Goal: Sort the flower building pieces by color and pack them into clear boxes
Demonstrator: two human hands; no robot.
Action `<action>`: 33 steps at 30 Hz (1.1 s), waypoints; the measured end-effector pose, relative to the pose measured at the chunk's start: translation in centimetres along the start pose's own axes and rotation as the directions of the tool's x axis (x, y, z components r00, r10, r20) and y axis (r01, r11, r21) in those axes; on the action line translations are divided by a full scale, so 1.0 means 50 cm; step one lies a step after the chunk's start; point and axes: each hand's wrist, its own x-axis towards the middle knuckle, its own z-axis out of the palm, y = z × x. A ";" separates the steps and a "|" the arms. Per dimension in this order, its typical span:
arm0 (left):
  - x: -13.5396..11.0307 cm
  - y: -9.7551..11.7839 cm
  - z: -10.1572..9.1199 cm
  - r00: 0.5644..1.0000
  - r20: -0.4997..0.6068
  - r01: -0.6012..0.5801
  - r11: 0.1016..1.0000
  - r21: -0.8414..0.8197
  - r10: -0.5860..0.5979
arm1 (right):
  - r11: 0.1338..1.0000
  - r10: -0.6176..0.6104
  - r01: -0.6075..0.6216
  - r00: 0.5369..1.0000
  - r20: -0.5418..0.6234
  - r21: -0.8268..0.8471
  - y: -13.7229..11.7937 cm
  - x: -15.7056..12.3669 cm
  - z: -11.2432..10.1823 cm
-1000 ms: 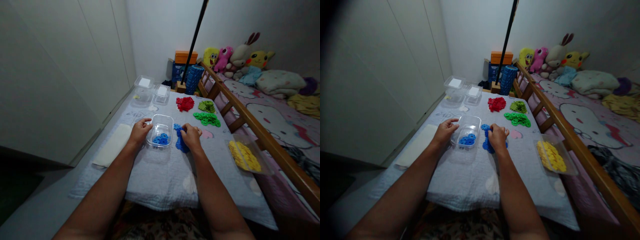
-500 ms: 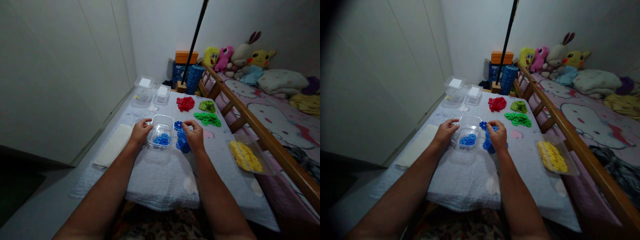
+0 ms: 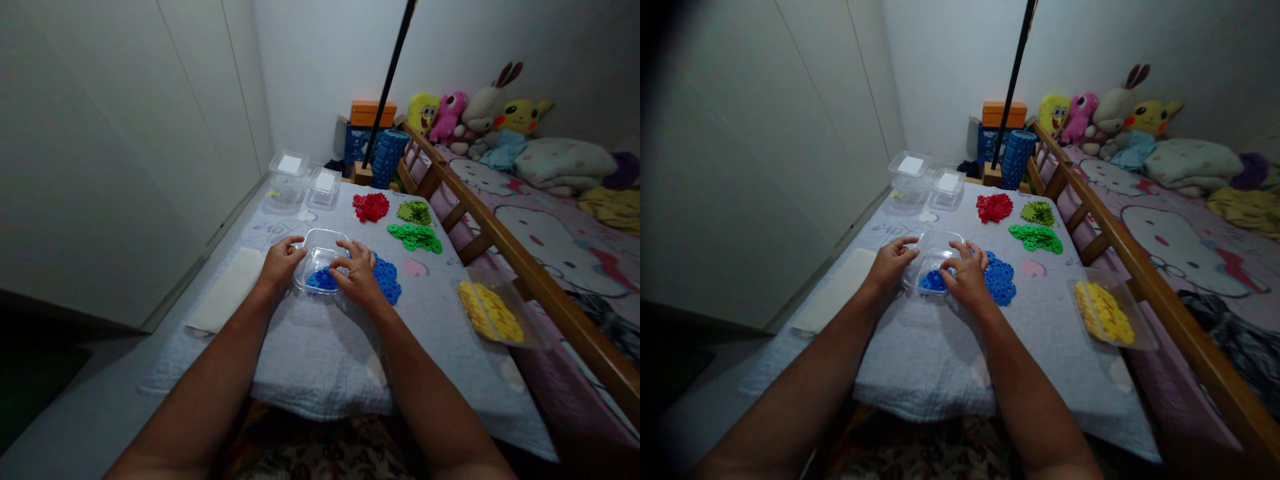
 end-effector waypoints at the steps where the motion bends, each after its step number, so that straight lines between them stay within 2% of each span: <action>1: -0.001 0.001 0.000 1.000 0.001 0.004 1.000 -0.004 -0.004 | 1.000 0.003 -0.003 1.000 0.010 -0.004 0.000 0.000 0.001; 5: -0.001 0.000 0.001 1.000 -0.006 0.009 1.000 -0.011 -0.009 | 1.000 -0.003 0.003 1.000 0.001 0.008 0.002 -0.001 0.001; 9: 0.001 -0.003 0.001 1.000 -0.013 0.000 1.000 0.008 0.000 | 0.999 0.032 -0.029 0.995 -0.100 0.032 0.020 0.002 -0.010; 15: 0.004 -0.007 -0.001 1.000 -0.020 -0.006 1.000 0.015 0.006 | 0.965 0.232 -0.253 0.945 -0.231 -0.064 0.078 0.011 -0.037; 19: 0.007 -0.015 -0.001 1.000 -0.005 0.000 1.000 0.002 0.000 | 0.917 0.306 -0.346 0.930 -0.205 -0.201 0.106 0.009 -0.035; 25: 0.009 -0.022 -0.002 1.000 -0.006 0.005 1.000 -0.002 -0.005 | 0.885 0.271 -0.300 0.954 -0.130 -0.355 0.108 0.001 -0.013; 29: 0.008 -0.018 -0.003 1.000 -0.005 -0.009 1.000 0.020 0.009 | 0.888 0.260 -0.284 0.959 -0.115 -0.362 0.103 0.000 -0.009; 33: 0.006 -0.016 -0.002 1.000 -0.010 -0.012 1.000 0.026 0.012 | 0.906 0.270 -0.297 0.954 -0.127 -0.301 0.101 0.002 -0.014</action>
